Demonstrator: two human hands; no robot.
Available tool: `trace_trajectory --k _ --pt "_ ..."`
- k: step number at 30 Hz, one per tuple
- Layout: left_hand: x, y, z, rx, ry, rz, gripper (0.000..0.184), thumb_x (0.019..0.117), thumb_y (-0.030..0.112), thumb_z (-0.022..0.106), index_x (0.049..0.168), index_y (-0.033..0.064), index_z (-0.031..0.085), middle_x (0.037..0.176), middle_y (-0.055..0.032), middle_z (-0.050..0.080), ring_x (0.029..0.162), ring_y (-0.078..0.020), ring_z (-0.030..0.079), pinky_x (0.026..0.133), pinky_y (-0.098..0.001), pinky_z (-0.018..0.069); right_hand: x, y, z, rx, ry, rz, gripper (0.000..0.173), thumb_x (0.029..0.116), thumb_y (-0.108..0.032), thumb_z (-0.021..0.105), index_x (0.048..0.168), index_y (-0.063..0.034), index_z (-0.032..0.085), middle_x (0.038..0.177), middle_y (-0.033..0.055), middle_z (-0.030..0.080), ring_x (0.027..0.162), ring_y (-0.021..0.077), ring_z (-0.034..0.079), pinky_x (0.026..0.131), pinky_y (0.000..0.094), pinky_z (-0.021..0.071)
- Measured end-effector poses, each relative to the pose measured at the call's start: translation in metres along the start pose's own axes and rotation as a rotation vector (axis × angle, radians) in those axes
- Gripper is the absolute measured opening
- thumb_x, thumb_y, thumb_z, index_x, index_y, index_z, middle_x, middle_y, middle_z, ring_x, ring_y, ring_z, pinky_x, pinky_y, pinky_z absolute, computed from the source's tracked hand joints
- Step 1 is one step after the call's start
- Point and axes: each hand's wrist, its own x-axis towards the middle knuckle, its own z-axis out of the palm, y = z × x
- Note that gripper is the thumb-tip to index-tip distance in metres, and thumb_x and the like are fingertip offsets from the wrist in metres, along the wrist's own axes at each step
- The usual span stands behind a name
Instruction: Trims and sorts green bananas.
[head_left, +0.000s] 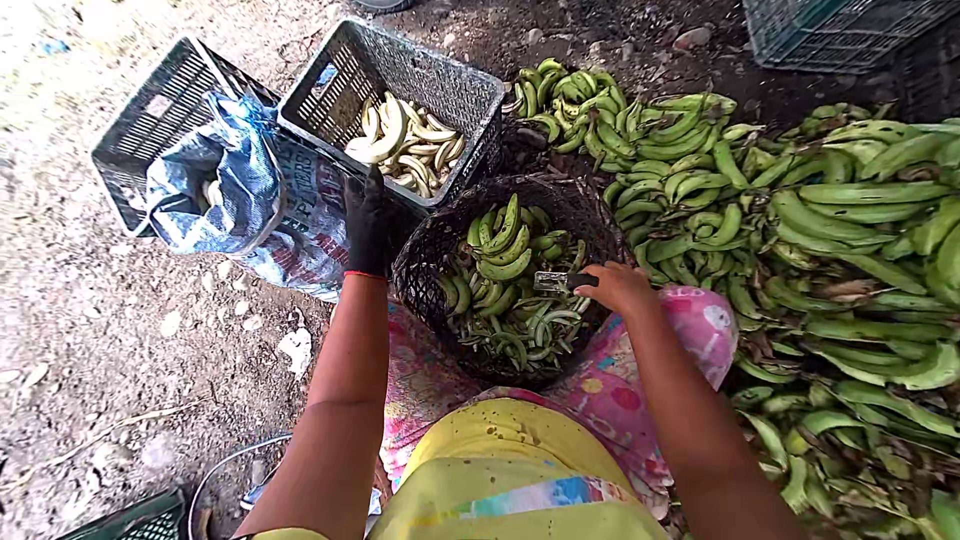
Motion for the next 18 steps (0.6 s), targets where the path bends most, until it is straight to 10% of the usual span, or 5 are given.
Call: trace_trajectory --k 3,7,13,15,18 --pt "-0.026 -0.068 0.019 0.209 0.117 -0.246 0.044 0.1063 0.050 0.044 0.129 0.0125 0.049 0.090 -0.0031 0.053 0.074 -0.0145 0.053 0.065 -0.0351 0.0488 0.013 0.001 0.000 0.183 0.099 -0.093 0.054 0.0913 -0.048 0.075 0.135 -0.0175 0.067 0.134 0.0207 0.063 0.128 0.0412 0.056 0.109 0.0659 0.0367" --pt "-0.068 -0.179 0.033 0.559 0.204 -0.490 0.058 0.1077 0.039 0.045 0.143 -0.0074 0.047 0.136 -0.0320 0.054 0.126 -0.0424 0.054 0.105 -0.0582 0.0438 0.022 -0.010 0.005 0.563 0.109 -0.175 0.048 0.1050 -0.039 0.058 0.138 -0.0049 0.060 0.117 0.0185 0.069 0.106 0.0306 0.066 0.096 0.0514 0.0516" --pt "-0.061 -0.240 0.025 1.360 -0.278 -0.629 0.043 0.1048 0.018 0.047 0.142 -0.0047 0.051 0.141 -0.0306 0.053 0.133 -0.0445 0.051 0.108 -0.0567 0.0449 0.034 -0.010 0.028 0.046 -0.353 -0.044 0.067 0.1037 -0.064 0.042 0.135 -0.0095 0.065 0.133 0.0214 0.065 0.129 0.0385 0.059 0.108 0.0636 0.0429" --pt "-0.057 -0.242 0.024 1.385 -0.454 -0.616 0.040 0.1051 0.015 0.048 0.141 0.0005 0.054 0.139 -0.0277 0.057 0.131 -0.0444 0.054 0.107 -0.0584 0.0456 0.045 -0.005 0.036 0.122 -0.396 -0.153 0.064 0.1035 -0.063 0.044 0.133 -0.0103 0.067 0.131 0.0201 0.067 0.129 0.0366 0.060 0.110 0.0627 0.0412" --pt "-0.061 -0.266 0.019 1.009 -0.181 -0.776 0.054 0.1079 0.041 0.045 0.139 -0.0019 0.057 0.138 -0.0268 0.058 0.131 -0.0399 0.054 0.109 -0.0572 0.0427 0.055 -0.003 0.043 0.026 -0.467 -0.139 0.067 0.1021 -0.065 0.045 0.131 -0.0096 0.067 0.132 0.0205 0.066 0.130 0.0378 0.059 0.109 0.0644 0.0411"
